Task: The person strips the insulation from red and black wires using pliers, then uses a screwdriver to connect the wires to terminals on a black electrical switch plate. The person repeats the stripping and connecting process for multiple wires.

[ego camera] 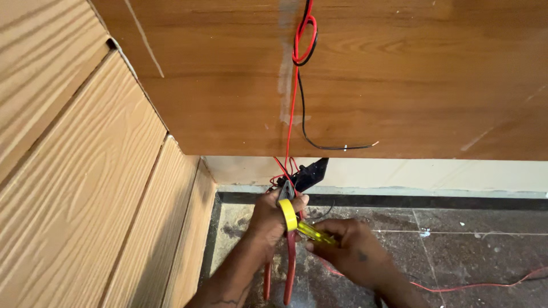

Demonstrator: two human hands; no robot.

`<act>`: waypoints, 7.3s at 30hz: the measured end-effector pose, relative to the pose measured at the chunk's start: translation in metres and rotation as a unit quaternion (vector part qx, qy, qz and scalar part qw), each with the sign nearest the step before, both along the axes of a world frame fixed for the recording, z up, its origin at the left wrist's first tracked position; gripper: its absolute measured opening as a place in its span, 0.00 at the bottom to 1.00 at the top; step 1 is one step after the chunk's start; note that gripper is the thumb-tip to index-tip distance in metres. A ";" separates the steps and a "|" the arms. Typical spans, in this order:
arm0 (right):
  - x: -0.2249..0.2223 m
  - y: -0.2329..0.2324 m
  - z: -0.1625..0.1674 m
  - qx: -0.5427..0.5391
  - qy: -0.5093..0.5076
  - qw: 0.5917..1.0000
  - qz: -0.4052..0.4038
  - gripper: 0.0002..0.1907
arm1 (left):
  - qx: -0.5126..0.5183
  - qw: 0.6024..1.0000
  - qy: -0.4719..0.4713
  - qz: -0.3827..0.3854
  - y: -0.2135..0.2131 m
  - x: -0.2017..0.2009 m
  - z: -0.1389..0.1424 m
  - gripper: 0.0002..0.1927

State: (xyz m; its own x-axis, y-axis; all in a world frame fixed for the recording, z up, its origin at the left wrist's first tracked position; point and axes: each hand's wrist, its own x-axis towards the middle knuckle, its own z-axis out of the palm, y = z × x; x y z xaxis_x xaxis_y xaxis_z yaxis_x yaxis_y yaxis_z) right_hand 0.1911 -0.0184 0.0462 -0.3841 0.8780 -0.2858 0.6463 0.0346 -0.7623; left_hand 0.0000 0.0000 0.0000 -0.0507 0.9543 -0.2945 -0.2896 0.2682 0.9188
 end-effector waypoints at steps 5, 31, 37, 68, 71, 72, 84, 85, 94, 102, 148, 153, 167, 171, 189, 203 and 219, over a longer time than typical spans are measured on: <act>0.007 0.017 0.019 -0.075 0.075 0.959 -0.264 0.26 | -0.031 0.996 -0.050 -0.063 0.002 -0.012 0.027 0.11; 0.029 0.035 -0.040 0.007 0.321 0.820 -0.474 0.06 | 0.023 1.000 -0.007 -0.006 0.003 -0.008 0.055 0.23; 0.047 0.016 -0.022 0.395 0.165 0.797 -0.426 0.06 | 0.067 0.994 0.031 -0.086 -0.003 0.010 0.051 0.38; 0.113 -0.008 0.023 0.112 0.599 0.596 -0.522 0.03 | -0.033 0.989 -0.132 -0.059 -0.019 0.032 0.040 0.25; 0.108 -0.006 0.005 -0.002 0.615 0.605 -0.506 0.05 | -0.034 0.982 -0.180 -0.049 -0.020 0.030 0.037 0.28; 0.105 -0.004 0.000 -0.032 0.616 0.611 -0.496 0.06 | -0.023 0.981 -0.187 -0.048 -0.020 0.029 0.038 0.29; 0.082 -0.013 0.025 -0.067 0.388 0.779 -0.488 0.08 | 0.018 0.969 -0.235 -0.069 -0.054 0.012 0.072 0.22; 0.083 -0.012 0.031 -0.047 0.350 0.784 -0.512 0.09 | 0.031 0.971 -0.228 -0.062 -0.054 0.014 0.072 0.22; 0.085 -0.049 0.094 0.210 0.432 0.814 -0.326 0.12 | 0.078 0.977 -0.196 0.022 -0.050 0.015 0.063 0.21; 0.039 -0.051 0.087 0.339 0.382 0.832 -0.216 0.24 | 0.097 0.979 -0.149 0.098 -0.048 0.033 0.058 0.21; -0.018 -0.052 0.052 0.493 0.293 0.794 -0.200 0.22 | 0.086 0.980 -0.124 0.133 -0.031 0.014 0.042 0.16; -0.022 -0.053 0.051 0.497 0.292 0.793 -0.197 0.22 | 0.092 0.978 -0.134 0.131 -0.029 0.013 0.038 0.17; 0.014 -0.039 0.069 0.460 0.278 0.755 -0.377 0.13 | 0.077 0.980 -0.147 0.114 -0.028 0.006 0.046 0.19; 0.048 -0.023 0.071 0.290 0.376 0.824 -0.310 0.10 | 0.070 0.981 -0.148 0.105 -0.025 0.005 0.046 0.22; 0.034 -0.022 0.069 0.371 0.007 0.928 -0.031 0.16 | 0.059 0.991 -0.083 0.083 -0.016 0.009 0.038 0.23; 0.018 -0.019 0.036 0.170 0.192 0.924 -0.285 0.11 | 0.073 0.972 -0.224 0.018 -0.032 0.010 0.046 0.29; 0.036 -0.019 0.052 0.175 0.205 0.933 -0.238 0.15 | 0.069 0.992 -0.104 0.026 -0.029 -0.010 0.050 0.23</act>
State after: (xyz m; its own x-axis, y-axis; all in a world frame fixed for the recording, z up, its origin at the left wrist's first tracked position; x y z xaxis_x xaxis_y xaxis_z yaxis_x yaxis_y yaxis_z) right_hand 0.2268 -0.0371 0.0987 0.0587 0.9889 0.1362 0.3089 0.1118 -0.9445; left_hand -0.0104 -0.0285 0.0504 -0.0533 0.9839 -0.1708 -0.4872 0.1236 0.8645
